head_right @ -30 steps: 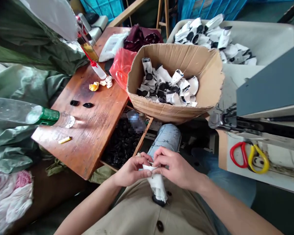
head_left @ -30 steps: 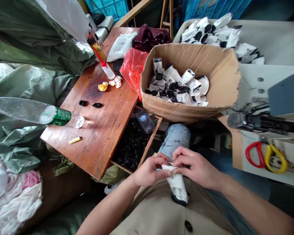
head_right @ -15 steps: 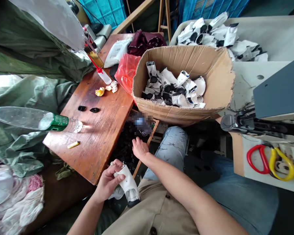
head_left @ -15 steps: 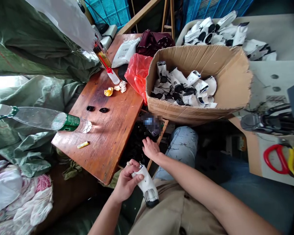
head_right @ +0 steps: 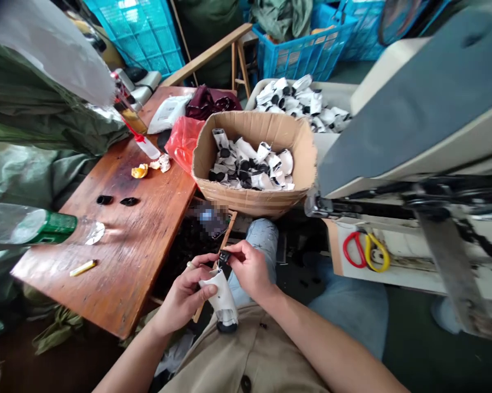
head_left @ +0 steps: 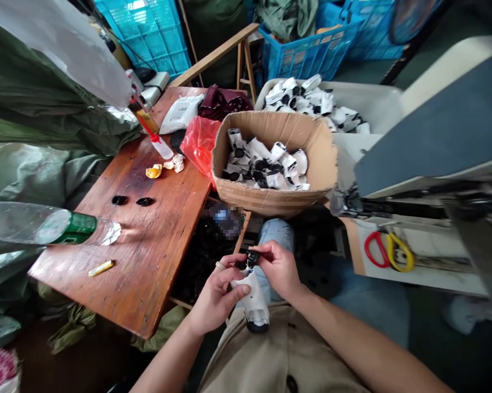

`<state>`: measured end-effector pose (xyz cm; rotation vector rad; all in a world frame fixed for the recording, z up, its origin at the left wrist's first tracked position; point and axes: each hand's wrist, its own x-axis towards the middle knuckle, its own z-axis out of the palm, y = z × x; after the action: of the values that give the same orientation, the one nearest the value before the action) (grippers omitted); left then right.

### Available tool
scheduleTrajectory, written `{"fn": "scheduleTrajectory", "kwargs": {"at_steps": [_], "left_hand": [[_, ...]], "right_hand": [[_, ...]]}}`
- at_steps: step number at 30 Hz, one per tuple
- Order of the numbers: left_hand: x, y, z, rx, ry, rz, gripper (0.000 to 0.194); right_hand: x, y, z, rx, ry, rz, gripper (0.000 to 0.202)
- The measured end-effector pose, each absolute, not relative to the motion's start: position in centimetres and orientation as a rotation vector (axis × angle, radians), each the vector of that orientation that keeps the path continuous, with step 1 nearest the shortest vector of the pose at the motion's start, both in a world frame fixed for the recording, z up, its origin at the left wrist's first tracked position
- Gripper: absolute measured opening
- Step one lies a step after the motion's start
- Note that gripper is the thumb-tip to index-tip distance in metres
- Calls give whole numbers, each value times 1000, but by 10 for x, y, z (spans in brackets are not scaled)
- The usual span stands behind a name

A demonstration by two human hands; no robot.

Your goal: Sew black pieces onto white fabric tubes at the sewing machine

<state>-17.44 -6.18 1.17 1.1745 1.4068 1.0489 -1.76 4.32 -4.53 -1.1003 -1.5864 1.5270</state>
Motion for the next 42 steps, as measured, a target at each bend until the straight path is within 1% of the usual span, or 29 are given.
{"fn": "scheduleTrajectory", "kwargs": {"at_steps": [2, 7, 10, 13, 18, 20, 23, 25, 27, 29, 31, 32, 33, 34, 35, 36, 38, 40, 42], "left_hand": [[-153, -47, 20, 1244, 1398, 1026, 19], [-104, -19, 38, 1414, 1334, 893, 16], [-83, -4, 45, 1529, 1185, 848, 14], [-66, 10, 43, 1492, 1059, 888, 19], [-40, 21, 40, 1085, 1005, 922, 40], [-29, 20, 43, 1082, 1033, 898, 40], [-19, 17, 49, 1279, 1100, 877, 32], [-20, 19, 50, 1397, 1105, 814, 30], [-27, 26, 49, 1496, 1105, 718, 29], [-35, 36, 49, 1622, 1092, 616, 25], [-39, 46, 51, 1768, 1025, 518, 19], [-39, 50, 52, 1838, 971, 471, 16], [-37, 53, 53, 1898, 914, 430, 14], [-34, 55, 54, 1946, 865, 398, 13], [-30, 55, 54, 1981, 836, 383, 12], [-25, 53, 52, 2001, 828, 381, 12], [-15, 46, 45, 1995, 857, 419, 11], [-8, 35, 34, 1931, 927, 503, 10], [-4, 26, 21, 1847, 1022, 583, 10]], "right_hand": [[4, 47, -28, -1061, -1628, 1329, 3], [60, 57, -4, -978, -1765, 874, 20], [89, 63, 0, -944, -1808, 680, 25], [112, 67, 0, -997, -1800, 583, 23], [144, 67, 0, -991, -1864, 583, 23], [154, 69, 0, -991, -1875, 566, 21], [163, 75, 0, -1019, -1872, 537, 16], [168, 79, 1, -1069, -1882, 568, 14], [175, 82, 4, -1085, -1928, 700, 22], [187, 87, 9, -1011, -2003, 1001, 27], [203, 93, 15, -888, -2052, 1431, 20], [211, 96, 18, -847, -2055, 1641, 22], [218, 99, 21, -819, -2061, 1807, 30], [224, 101, 24, -822, -2075, 1903, 35], [229, 103, 26, -857, -2098, 1936, 35], [232, 103, 28, -921, -2126, 1914, 30], [235, 100, 32, -1103, -2137, 1793, 20], [235, 94, 36, -1255, -2049, 1719, 13], [236, 88, 42, -1342, -1923, 1714, 11]]}}
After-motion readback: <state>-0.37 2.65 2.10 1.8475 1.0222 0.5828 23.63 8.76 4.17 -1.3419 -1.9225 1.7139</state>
